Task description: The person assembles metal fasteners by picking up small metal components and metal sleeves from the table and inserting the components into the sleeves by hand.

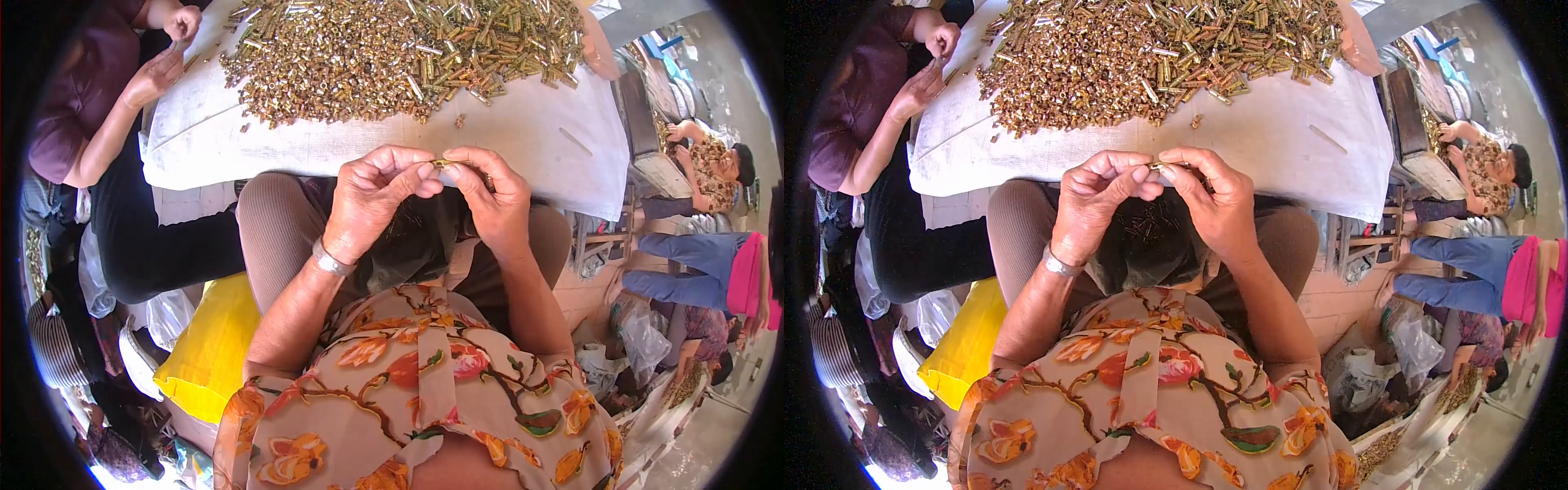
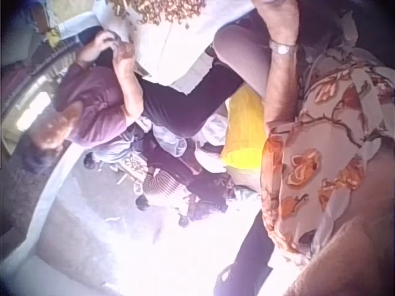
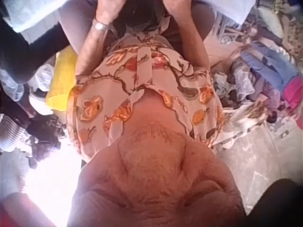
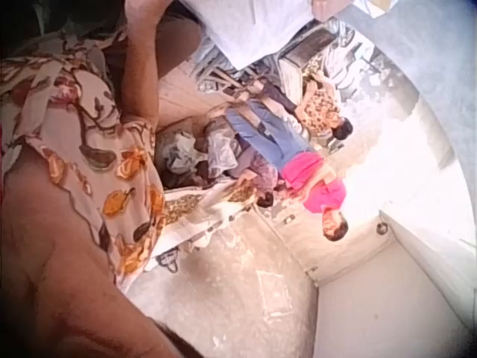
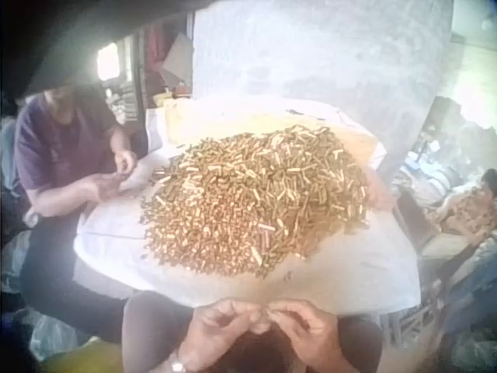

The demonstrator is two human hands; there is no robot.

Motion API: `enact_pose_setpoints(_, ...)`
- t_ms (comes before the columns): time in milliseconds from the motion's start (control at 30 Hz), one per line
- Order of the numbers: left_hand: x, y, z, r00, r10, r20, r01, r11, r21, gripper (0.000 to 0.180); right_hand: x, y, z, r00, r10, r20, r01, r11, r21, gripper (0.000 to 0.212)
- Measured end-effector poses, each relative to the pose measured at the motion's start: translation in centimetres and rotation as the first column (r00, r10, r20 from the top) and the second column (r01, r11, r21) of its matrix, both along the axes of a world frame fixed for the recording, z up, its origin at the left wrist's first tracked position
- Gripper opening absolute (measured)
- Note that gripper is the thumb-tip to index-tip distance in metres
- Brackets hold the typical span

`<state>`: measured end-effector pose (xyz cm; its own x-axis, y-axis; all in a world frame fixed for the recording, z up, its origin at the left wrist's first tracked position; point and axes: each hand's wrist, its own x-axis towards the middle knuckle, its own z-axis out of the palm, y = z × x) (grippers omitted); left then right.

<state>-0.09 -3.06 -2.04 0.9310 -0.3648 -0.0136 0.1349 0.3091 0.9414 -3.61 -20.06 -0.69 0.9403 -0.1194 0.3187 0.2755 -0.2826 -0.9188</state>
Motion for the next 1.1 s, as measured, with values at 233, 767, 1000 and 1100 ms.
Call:
enact_pose_setpoints(233, 1.3, 0.8, -0.9, 0.844, -0.501, -0.192, 0.367, 0.800, -0.474, 0.013, -1.0, -0.8, 0.0, 0.865, 0.416, -0.279, -0.163, 0.760, 0.629, 0.014)
enact_pose_setpoints(767, 6.7, -8.7, -3.0, 0.781, -0.154, 0.605, -0.470, 0.494, 0.731, 0.017, 10.8, -8.3, -4.9, 0.969, -0.235, 0.068, 0.223, 0.732, -0.644, 0.014)
enact_pose_setpoints(1000, 6.4, -8.8, -3.9, 0.732, -0.169, 0.660, -0.532, 0.463, 0.709, 0.011, 11.1, -6.0, -3.3, 0.977, -0.209, -0.038, 0.045, 0.379, -0.924, 0.014)
enact_pose_setpoints(1100, 5.8, -8.5, -4.0, 0.680, -0.122, 0.723, -0.577, 0.519, 0.630, 0.009, 10.7, -7.0, -4.6, 0.982, -0.176, 0.069, 0.142, 0.452, -0.881, 0.020)
